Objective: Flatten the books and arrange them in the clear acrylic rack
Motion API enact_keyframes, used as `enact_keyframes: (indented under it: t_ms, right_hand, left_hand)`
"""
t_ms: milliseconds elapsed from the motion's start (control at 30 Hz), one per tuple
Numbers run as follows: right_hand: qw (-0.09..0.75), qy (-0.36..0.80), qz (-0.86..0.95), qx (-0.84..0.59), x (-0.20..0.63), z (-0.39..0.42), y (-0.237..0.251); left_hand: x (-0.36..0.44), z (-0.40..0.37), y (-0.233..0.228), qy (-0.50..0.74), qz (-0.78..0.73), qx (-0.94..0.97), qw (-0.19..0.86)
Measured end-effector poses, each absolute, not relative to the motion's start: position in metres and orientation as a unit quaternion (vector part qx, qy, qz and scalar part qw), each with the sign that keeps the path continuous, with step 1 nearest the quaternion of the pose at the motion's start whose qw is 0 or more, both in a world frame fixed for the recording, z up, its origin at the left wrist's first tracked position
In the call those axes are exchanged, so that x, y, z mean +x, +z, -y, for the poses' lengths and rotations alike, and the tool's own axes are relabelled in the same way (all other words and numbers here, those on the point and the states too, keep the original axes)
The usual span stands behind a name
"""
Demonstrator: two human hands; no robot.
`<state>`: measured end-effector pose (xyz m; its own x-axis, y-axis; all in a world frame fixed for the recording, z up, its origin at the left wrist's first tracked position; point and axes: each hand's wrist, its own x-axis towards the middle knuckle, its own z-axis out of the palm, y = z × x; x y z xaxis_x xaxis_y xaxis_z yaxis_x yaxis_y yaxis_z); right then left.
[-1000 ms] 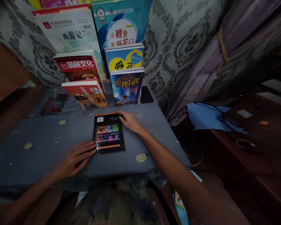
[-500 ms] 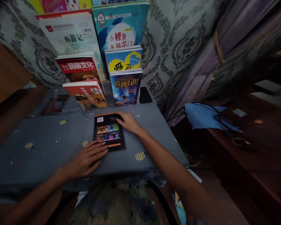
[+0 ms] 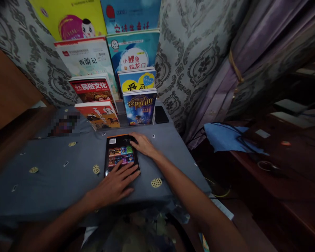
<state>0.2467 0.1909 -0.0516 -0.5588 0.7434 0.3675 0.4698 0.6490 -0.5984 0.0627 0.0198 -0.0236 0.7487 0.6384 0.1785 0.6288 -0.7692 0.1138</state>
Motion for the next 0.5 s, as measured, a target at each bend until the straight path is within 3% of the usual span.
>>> enact_keyframes:
  t_ms: [300,500]
  right_hand:
    - [0.224,0.096,0.897,-0.368,0.232,-0.163,-0.047]
    - [0.195,0.103,0.908,-0.356,0.230,-0.156,-0.041]
  left_hand:
    - [0.061,-0.018,-0.024,0.098,-0.352,0.930,0.039]
    - [0.059,-0.019,-0.020,0.104,-0.355,0.927,0.058]
